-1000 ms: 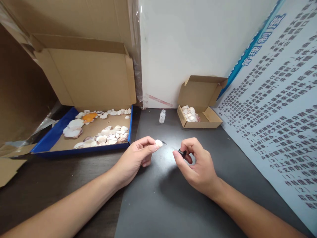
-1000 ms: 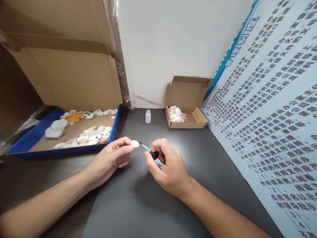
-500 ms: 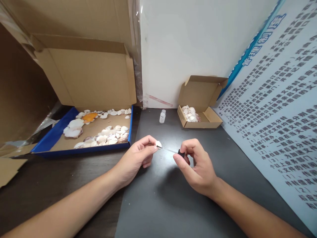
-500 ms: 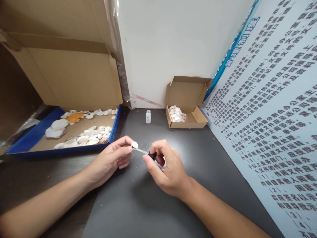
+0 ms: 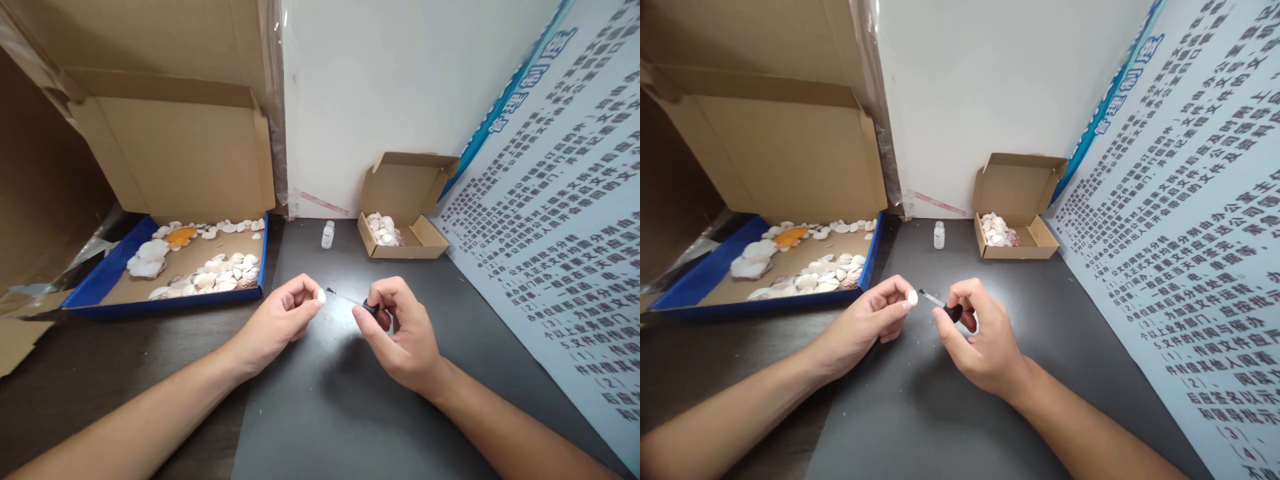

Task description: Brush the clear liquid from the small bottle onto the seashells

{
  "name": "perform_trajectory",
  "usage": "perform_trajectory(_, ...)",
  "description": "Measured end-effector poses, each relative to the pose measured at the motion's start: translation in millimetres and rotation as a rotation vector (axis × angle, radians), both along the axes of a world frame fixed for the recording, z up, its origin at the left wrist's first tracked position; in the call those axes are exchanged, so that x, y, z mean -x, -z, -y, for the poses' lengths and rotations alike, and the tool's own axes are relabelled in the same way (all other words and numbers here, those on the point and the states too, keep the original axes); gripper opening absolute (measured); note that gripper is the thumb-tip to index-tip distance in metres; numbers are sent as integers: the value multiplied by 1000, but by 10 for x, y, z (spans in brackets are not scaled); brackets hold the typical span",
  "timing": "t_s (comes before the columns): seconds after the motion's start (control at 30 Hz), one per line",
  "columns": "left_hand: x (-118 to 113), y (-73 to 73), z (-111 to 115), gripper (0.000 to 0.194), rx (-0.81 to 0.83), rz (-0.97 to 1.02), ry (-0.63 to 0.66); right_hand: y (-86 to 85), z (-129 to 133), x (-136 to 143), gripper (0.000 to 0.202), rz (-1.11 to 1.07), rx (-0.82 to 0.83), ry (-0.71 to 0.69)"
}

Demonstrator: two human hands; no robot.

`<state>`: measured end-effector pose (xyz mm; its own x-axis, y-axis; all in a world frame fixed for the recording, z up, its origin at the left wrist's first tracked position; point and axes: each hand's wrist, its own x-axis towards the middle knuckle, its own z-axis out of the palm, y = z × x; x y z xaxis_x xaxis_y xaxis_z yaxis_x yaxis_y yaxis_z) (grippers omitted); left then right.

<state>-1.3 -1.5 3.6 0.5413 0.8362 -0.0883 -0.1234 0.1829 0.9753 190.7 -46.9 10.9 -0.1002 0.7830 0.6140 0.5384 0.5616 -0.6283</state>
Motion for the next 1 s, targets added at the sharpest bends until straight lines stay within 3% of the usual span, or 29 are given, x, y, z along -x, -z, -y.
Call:
perform_trajectory(0.13,3,10,2,23,-19,-15,10,14,0,-8,18,15,-7,-57)
perform_trajectory(1.0,7,20,-2,18,18,-6,40,-18,12,-11,17,30,17,-65)
